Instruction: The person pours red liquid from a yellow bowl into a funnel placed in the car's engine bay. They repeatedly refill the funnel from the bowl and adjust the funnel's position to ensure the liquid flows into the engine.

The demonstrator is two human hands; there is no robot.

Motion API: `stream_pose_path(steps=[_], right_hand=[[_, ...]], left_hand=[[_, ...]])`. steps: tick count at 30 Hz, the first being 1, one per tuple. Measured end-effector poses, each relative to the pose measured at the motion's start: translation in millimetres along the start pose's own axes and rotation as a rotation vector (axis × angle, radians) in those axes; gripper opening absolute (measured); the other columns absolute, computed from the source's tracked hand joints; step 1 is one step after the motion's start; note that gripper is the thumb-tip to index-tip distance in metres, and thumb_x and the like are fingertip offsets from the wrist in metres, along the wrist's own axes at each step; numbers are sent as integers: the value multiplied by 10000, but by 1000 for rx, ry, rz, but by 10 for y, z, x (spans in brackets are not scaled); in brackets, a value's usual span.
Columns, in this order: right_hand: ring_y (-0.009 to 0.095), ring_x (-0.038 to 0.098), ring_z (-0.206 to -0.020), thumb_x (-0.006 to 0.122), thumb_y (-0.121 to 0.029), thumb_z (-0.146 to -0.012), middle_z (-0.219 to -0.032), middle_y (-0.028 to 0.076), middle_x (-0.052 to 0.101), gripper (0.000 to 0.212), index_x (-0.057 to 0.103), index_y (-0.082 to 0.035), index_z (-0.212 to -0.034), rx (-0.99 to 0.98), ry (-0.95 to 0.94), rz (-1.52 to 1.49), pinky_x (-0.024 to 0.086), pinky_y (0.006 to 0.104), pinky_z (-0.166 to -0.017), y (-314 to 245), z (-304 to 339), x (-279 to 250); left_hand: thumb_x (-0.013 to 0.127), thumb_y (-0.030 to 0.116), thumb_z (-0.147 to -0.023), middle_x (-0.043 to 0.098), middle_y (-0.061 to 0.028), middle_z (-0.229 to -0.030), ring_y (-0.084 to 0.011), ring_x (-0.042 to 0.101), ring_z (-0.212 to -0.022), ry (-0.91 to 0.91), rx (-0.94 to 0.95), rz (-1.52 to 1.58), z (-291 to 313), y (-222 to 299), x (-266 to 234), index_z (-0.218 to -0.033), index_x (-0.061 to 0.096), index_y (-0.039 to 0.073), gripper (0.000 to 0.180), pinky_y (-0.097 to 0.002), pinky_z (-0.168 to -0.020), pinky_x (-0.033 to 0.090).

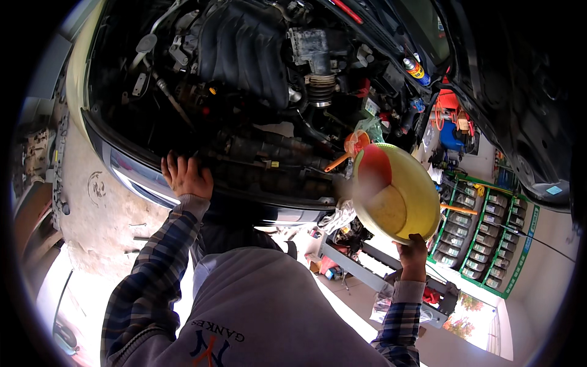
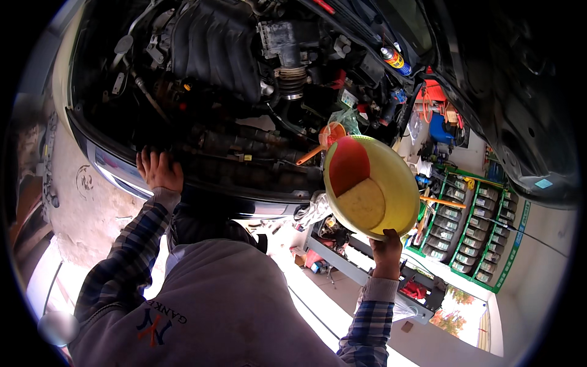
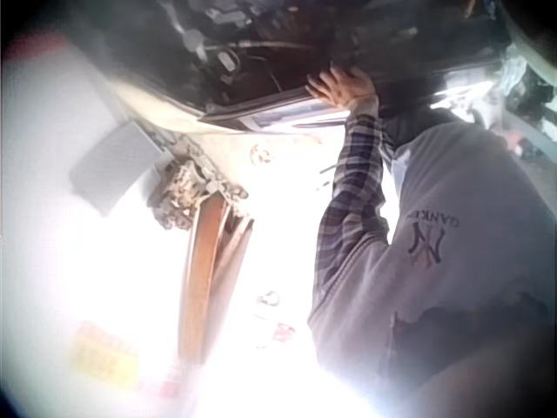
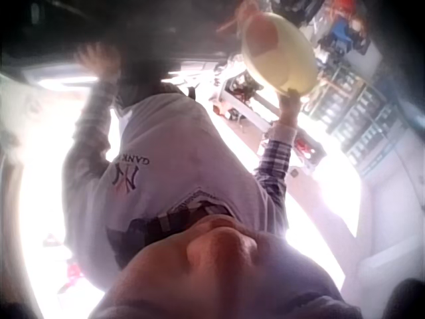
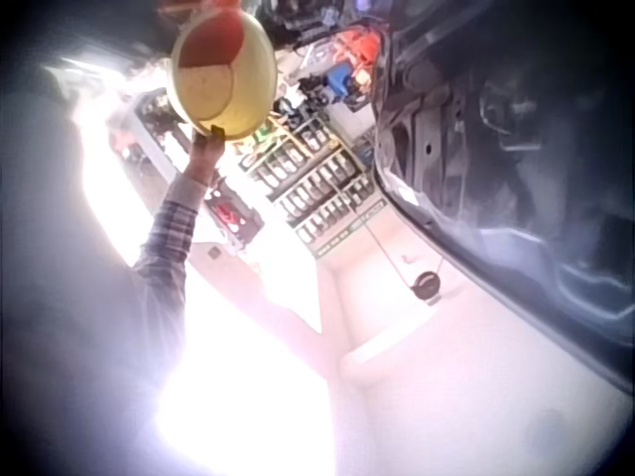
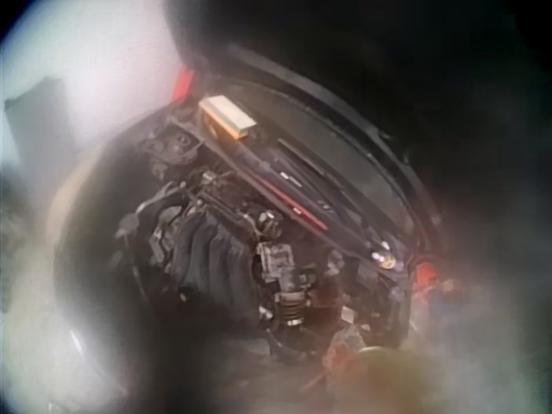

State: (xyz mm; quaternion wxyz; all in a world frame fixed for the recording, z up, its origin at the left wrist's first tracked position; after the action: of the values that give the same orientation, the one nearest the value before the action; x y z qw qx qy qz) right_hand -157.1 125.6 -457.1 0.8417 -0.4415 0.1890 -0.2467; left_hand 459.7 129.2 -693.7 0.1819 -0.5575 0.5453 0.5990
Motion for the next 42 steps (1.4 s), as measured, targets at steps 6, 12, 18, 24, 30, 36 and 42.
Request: stream_pose_path(steps=[6, 12, 18, 24, 30, 36, 42], right_hand=[[386, 670, -1019, 531, -50, -867, -1244, 219, 581, 481, 450, 30, -1334, 26, -50, -31, 645, 484, -750, -53, 35, 78], [393, 667, -1008, 547, -30, -839, -1205, 214, 587, 492, 458, 28, -1319, 25, -61, -22, 644, 486, -748, -84, 44, 79], [407, 656, -1027, 543, -43, -846, -1218, 225, 580, 479, 454, 59, -1306, 16, -40, 4, 636, 503, -761, -110, 39, 63], [414, 648, -1045, 512, -54, -872, -1239, 238, 565, 456, 441, 93, -1298, 14, -29, -10, 630, 501, -802, -140, 21, 28], [304, 697, -961, 523, -39, -890, -1155, 151, 639, 414, 476, -4, -1300, 35, -49, 4, 641, 390, -688, -53, 112, 129], [400, 667, -1056, 485, -111, -969, -1262, 224, 582, 378, 464, 82, -1293, -34, -136, -30, 651, 418, -797, 207, 47, -373], [264, 717, -931, 472, -63, -930, -1119, 147, 675, 315, 526, 16, -1230, 76, 10, -291, 653, 366, -660, 435, 451, -328]], left_hand=[[587, 222, -772, 580, -166, -1140, -448, 412, -1326, -3, 2, 4, -4, -6, -20, -991, 637, 66, 273, -618, -1181, 204], [589, 214, -768, 577, -164, -1150, -447, 410, -1330, 1, 8, 24, -3, -7, -14, -985, 630, 66, 267, -619, -1181, 200], [589, 213, -766, 575, -163, -1150, -445, 399, -1339, -21, -5, 15, -6, -7, -7, -1018, 640, 73, 293, -619, -1183, 196], [586, 211, -763, 577, -163, -1146, -445, 398, -1342, -24, -9, 19, -2, -11, 1, -1043, 650, 77, 317, -616, -1186, 195], [588, 209, -762, 584, -158, -1137, -448, 404, -1338, -12, -3, 11, 7, -25, 12, -1037, 650, 78, 311, -616, -1185, 195], [596, 213, -770, 588, -155, -1141, -443, 410, -1332, -20, 9, -8, -7, 10, 19, -1026, 648, 83, 292, -617, -1177, 199], [600, 223, -796, 590, -154, -1144, -438, 418, -1322, -5, 46, -32, -12, 49, -2, -1026, 645, 76, 277, -609, -1165, 211]])
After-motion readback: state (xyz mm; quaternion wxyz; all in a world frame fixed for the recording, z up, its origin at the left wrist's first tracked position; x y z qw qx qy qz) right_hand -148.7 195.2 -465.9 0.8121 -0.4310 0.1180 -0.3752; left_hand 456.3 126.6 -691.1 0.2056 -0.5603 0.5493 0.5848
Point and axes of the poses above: each hand's wrist, its own z-axis away from the middle knuckle, its own x-axis out of the palm, y = z × x, the point moved 5 cm from there along -z, towards the middle knuckle
